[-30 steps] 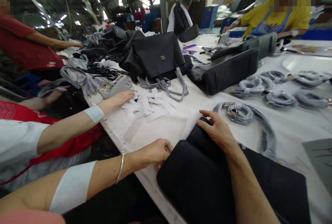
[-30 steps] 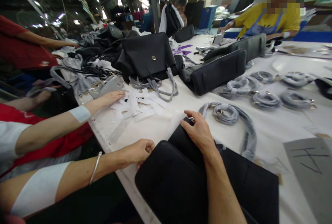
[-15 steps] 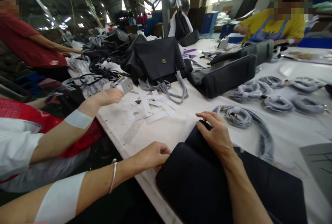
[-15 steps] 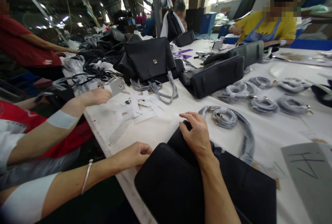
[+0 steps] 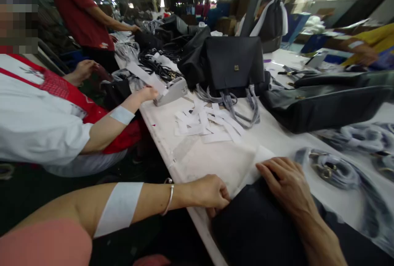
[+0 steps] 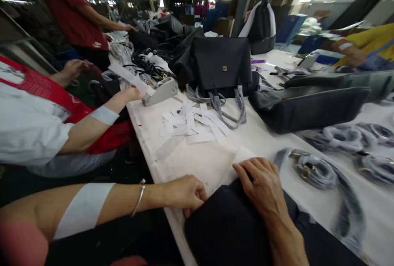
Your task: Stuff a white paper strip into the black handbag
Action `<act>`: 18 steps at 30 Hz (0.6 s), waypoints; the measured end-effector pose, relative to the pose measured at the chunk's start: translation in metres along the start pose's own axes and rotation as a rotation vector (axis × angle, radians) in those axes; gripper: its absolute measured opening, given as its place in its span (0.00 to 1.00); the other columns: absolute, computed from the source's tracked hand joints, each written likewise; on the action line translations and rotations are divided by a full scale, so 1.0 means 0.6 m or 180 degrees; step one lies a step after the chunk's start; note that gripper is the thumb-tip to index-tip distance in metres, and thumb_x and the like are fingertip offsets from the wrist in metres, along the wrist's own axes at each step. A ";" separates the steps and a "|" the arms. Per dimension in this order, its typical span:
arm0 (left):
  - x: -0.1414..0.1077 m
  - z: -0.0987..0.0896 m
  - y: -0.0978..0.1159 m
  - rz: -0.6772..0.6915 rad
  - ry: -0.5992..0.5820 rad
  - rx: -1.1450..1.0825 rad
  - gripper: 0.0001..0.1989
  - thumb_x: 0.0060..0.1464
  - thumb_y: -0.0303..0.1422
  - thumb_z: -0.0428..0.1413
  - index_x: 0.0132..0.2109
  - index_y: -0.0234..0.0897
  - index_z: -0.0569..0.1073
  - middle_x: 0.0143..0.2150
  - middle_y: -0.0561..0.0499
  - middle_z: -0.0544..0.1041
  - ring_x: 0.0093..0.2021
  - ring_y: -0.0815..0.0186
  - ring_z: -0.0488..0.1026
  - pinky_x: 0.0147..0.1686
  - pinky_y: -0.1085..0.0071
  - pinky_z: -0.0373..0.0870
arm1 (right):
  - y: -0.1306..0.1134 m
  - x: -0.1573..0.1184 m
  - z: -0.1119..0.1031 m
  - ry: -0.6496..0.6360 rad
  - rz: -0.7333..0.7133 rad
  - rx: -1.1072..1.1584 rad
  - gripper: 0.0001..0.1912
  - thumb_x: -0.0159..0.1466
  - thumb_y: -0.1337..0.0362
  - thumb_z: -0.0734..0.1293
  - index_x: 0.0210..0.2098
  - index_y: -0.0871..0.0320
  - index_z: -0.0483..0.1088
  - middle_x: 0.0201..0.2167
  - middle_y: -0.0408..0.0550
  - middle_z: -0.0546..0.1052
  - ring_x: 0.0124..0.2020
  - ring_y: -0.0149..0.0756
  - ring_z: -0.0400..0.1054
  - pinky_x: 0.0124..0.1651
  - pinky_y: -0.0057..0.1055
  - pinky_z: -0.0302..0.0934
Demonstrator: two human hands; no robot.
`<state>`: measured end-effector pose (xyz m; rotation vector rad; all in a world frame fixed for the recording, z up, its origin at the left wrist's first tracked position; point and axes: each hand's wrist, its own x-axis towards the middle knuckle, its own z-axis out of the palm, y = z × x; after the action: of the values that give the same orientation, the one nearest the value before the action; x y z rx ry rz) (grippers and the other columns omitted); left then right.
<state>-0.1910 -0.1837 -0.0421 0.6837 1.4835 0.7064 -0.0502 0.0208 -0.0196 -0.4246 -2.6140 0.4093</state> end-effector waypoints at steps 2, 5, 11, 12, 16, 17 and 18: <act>-0.001 -0.002 0.011 -0.0134 -0.0158 0.0214 0.04 0.41 0.28 0.56 0.29 0.36 0.74 0.18 0.57 0.70 0.18 0.70 0.68 0.19 0.76 0.65 | 0.018 -0.005 0.004 0.0265 0.0319 -0.0260 0.22 0.68 0.44 0.56 0.36 0.52 0.72 0.38 0.52 0.76 0.43 0.52 0.67 0.49 0.49 0.56; 0.000 -0.002 0.026 -0.0310 -0.0335 0.0419 0.03 0.41 0.29 0.56 0.23 0.36 0.70 0.16 0.57 0.68 0.14 0.73 0.62 0.14 0.79 0.57 | 0.032 -0.008 0.003 0.0355 0.0983 -0.0351 0.30 0.64 0.38 0.53 0.42 0.55 0.71 0.41 0.56 0.76 0.44 0.56 0.68 0.49 0.52 0.59; 0.011 0.011 0.033 -0.1043 -0.0564 -0.0525 0.08 0.37 0.30 0.58 0.19 0.37 0.64 0.13 0.59 0.57 0.12 0.78 0.47 0.12 0.80 0.40 | 0.039 0.001 -0.014 -0.0130 0.2154 0.0688 0.31 0.53 0.33 0.59 0.38 0.50 0.74 0.36 0.51 0.79 0.41 0.57 0.71 0.45 0.50 0.63; 0.010 0.014 0.032 -0.0977 -0.0507 -0.0538 0.07 0.35 0.31 0.58 0.19 0.37 0.65 0.13 0.59 0.58 0.12 0.77 0.49 0.13 0.79 0.42 | 0.042 0.002 -0.016 -0.0244 0.2230 0.0858 0.31 0.52 0.33 0.60 0.39 0.49 0.75 0.36 0.50 0.79 0.42 0.57 0.71 0.45 0.49 0.64; 0.001 0.016 0.028 -0.0274 -0.0160 0.0014 0.04 0.37 0.32 0.57 0.24 0.36 0.71 0.19 0.57 0.66 0.20 0.73 0.60 0.20 0.77 0.56 | 0.053 0.001 -0.017 -0.0267 0.2331 0.0935 0.31 0.46 0.34 0.65 0.39 0.48 0.76 0.33 0.52 0.79 0.40 0.61 0.72 0.44 0.53 0.64; -0.001 0.014 0.027 -0.0070 -0.0148 0.0253 0.04 0.38 0.32 0.57 0.25 0.36 0.72 0.21 0.58 0.66 0.22 0.73 0.61 0.23 0.76 0.59 | 0.051 0.000 -0.017 -0.0182 0.2348 0.0971 0.31 0.44 0.36 0.66 0.39 0.48 0.77 0.33 0.52 0.79 0.40 0.61 0.72 0.43 0.53 0.64; -0.002 0.010 0.028 0.0104 -0.0173 0.0533 0.04 0.40 0.32 0.56 0.26 0.36 0.72 0.21 0.58 0.67 0.24 0.72 0.62 0.25 0.76 0.60 | 0.048 0.000 -0.017 -0.0079 0.2378 0.1072 0.30 0.43 0.37 0.67 0.38 0.48 0.77 0.33 0.51 0.79 0.39 0.61 0.72 0.43 0.52 0.64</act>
<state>-0.1849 -0.1739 -0.0285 0.8500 1.4954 0.5879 -0.0386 0.0491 -0.0212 -1.2705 -2.2543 1.0711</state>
